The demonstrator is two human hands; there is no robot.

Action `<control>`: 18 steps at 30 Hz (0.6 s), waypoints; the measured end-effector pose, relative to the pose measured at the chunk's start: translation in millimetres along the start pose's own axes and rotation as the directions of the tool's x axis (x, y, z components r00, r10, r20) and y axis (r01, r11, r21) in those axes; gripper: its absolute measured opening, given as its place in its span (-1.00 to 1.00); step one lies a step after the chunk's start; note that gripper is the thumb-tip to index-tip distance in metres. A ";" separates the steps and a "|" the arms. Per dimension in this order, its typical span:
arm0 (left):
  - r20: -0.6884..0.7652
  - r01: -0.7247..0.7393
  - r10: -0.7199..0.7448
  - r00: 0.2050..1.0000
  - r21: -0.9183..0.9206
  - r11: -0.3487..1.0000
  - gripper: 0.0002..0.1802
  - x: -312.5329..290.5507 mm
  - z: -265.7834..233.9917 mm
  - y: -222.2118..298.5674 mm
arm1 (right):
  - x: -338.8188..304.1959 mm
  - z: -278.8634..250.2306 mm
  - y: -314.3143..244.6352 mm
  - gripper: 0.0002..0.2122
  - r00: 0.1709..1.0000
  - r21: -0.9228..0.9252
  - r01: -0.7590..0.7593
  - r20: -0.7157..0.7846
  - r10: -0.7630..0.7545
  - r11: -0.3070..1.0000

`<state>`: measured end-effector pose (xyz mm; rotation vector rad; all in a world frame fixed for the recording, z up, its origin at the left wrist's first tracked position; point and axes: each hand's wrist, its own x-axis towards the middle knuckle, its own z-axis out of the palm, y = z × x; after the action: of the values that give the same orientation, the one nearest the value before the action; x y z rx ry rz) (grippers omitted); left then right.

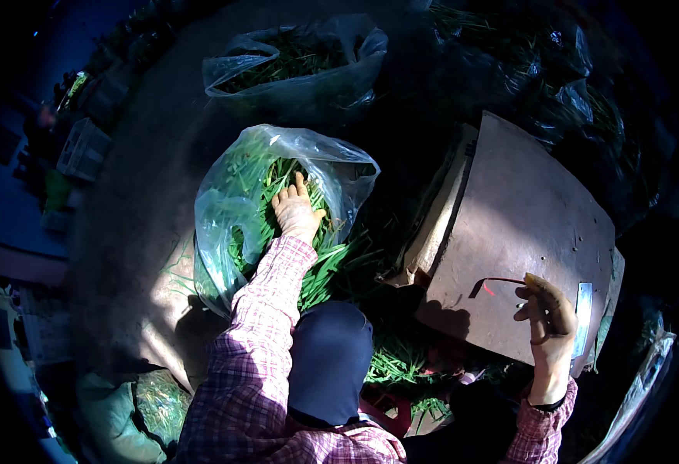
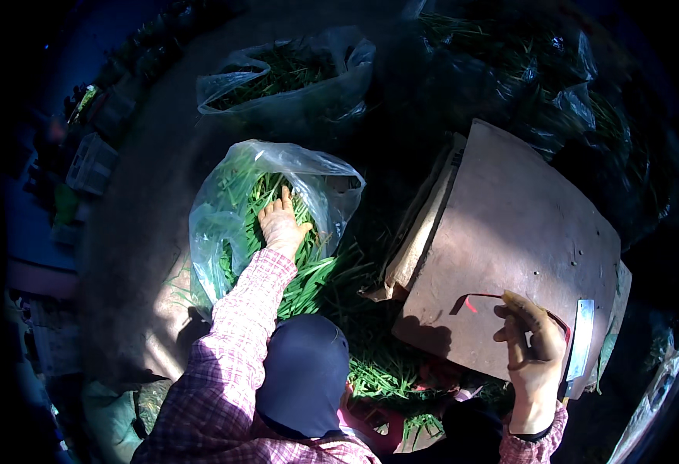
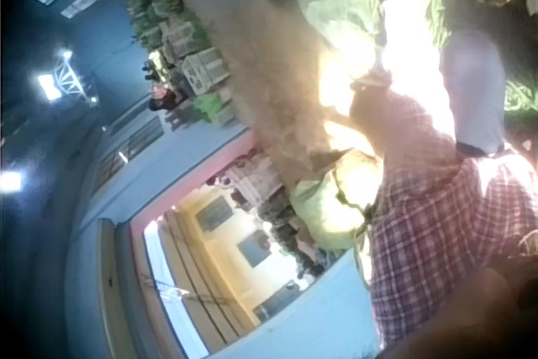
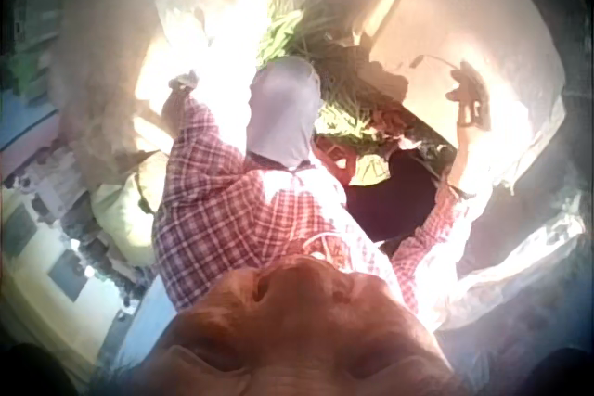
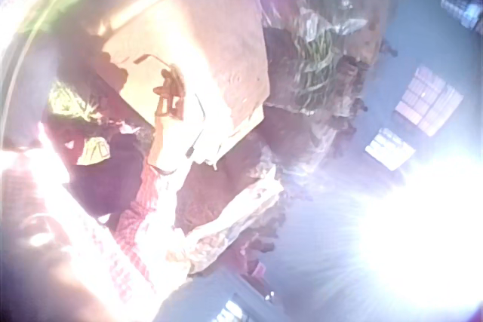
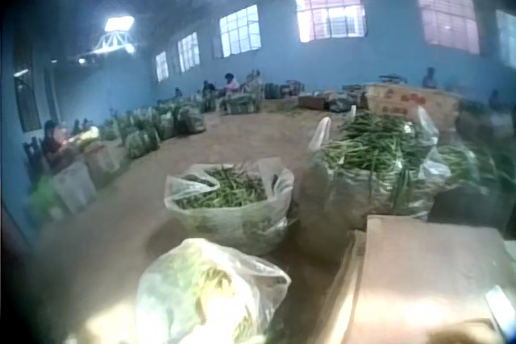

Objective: The person organizes green onions into bundles, secures each bundle with a red tie, and trims the root ends using a cleaver on a wooden board.

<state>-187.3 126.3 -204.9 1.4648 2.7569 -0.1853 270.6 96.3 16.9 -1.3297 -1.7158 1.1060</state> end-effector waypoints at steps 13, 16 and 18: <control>0.126 0.126 -0.062 0.990 -0.602 0.788 -0.52 -15.6 -33.3 -90.9 | 65.5 329.4 32.3 -0.66 0.753 0.221 -0.434 0.621 0.217 0.874; -0.083 -0.011 -0.056 0.995 -0.644 0.765 -0.54 -25.4 -10.6 -95.2 | 84.6 357.3 31.1 -0.26 0.690 0.138 -0.462 0.677 0.257 0.876; -0.139 -0.109 0.012 0.990 -0.717 0.689 -0.54 -29.0 -3.9 -88.2 | 87.3 385.0 40.7 -0.05 0.888 0.212 -0.201 0.451 0.087 0.956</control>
<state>-243.8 54.0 -190.4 1.3283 2.3612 0.9287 -78.2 105.1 -171.9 -1.1169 -1.7205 1.7590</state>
